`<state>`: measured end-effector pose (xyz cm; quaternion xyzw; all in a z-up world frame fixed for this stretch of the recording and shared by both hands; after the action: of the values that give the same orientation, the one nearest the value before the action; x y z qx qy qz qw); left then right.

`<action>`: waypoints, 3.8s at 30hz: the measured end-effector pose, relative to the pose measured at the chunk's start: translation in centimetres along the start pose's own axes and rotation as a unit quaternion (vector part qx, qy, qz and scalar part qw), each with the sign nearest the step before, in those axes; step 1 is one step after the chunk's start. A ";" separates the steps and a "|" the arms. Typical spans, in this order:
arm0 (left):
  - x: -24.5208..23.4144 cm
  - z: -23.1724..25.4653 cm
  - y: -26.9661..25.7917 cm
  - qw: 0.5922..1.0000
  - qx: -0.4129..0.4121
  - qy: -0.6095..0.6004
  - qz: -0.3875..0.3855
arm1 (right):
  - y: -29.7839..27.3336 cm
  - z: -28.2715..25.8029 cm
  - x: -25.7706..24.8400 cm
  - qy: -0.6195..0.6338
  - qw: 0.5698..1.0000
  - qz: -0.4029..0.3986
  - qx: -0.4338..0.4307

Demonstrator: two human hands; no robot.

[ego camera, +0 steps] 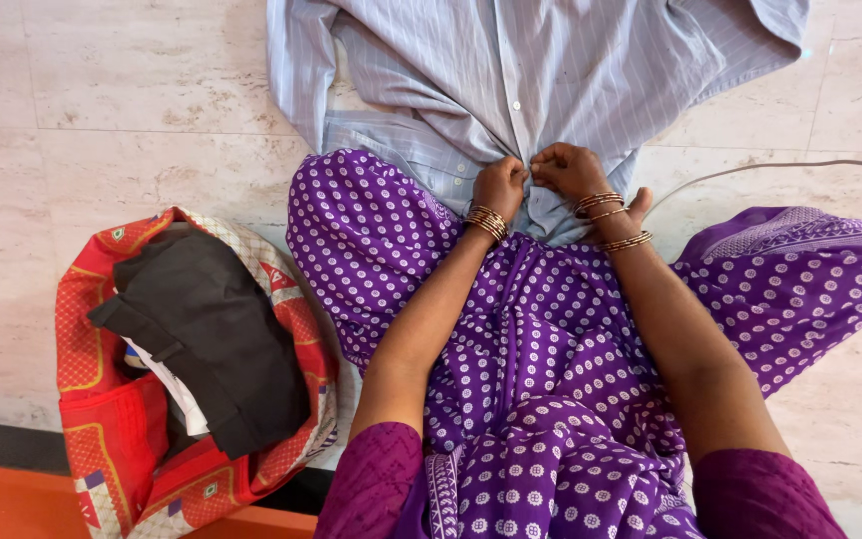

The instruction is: The person folds a dark garment and places it in a bag, then spreads out a light-colored button-down shirt and buttons it by hand.

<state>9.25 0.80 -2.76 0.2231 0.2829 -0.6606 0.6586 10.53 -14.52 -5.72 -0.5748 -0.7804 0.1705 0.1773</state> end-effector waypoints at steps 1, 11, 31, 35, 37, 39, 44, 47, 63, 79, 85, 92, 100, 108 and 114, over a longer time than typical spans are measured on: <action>0.0 0.2 -0.1 1.000 0.007 -0.003 0.002 | 0.0 -0.1 -0.3 -0.004 1.000 -0.007 0.007; -0.4 -0.4 0.1 0.999 -0.003 -0.014 0.036 | -1.3 -1.8 0.1 -0.117 0.992 0.039 -0.009; 0.3 -7.4 4.0 0.989 -0.119 -0.080 0.025 | -5.5 -11.8 1.2 -0.297 0.926 0.159 -0.172; 0.9 -6.0 3.0 0.994 -0.084 -0.062 0.021 | -6.3 -15.3 2.8 -0.308 0.892 0.173 -0.282; 1.3 -5.5 2.1 0.991 -0.099 -0.091 -0.004 | -6.1 -14.8 3.2 -0.329 0.884 0.164 -0.289; 1.1 -5.0 1.6 0.991 -0.106 -0.086 0.005 | -5.6 -13.4 3.1 -0.336 0.888 0.151 -0.276; 0.3 -4.1 1.2 0.990 -0.101 -0.093 0.012 | -4.3 -11.4 2.2 -0.320 0.908 0.112 -0.248; 0.2 -4.1 1.3 0.986 -0.118 -0.118 0.005 | -3.8 -11.0 2.0 -0.312 0.914 0.104 -0.240; 2.0 -5.6 0.6 0.914 -0.222 -0.339 -0.020 | -5.1 -10.9 3.9 -0.427 0.852 0.163 -0.254; -2.7 -0.2 0.5 0.992 -0.029 -0.097 0.076 | -3.6 -9.4 2.0 -0.350 0.907 0.146 -0.185; -4.4 2.8 0.1 0.993 -0.020 -0.082 0.077 | -3.6 -8.9 1.6 -0.364 0.900 0.176 -0.161; -4.0 2.6 0.3 0.991 0.008 -0.110 0.077 | -3.6 -8.2 1.0 -0.325 0.915 0.180 -0.159; 1.7 -2.5 0.8 0.942 -0.102 -0.318 -0.039 | -2.3 -7.4 -0.5 -0.195 0.955 0.152 -0.165; 4.4 0.0 -1.0 0.977 0.001 -0.129 -0.173 | -5.2 -12.6 -0.1 -0.480 0.833 0.194 -0.196; 0.2 2.1 4.0 0.997 -0.023 0.028 -0.061 | -4.3 -10.1 -0.4 -0.514 0.838 0.145 -0.114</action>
<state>13.35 -0.65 -1.68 0.2083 0.3293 -0.6867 0.6137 11.86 -15.43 5.15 -0.5274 -0.6813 0.3751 -0.3421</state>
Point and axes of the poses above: each hand's wrist, its own y-axis towards the middle knuckle, its own x-axis out of the palm, z = x × y, the point moved 10 cm from there along y, towards the middle knuckle, and after that the axes turned 4 degrees about y, right-handed, at the moved point
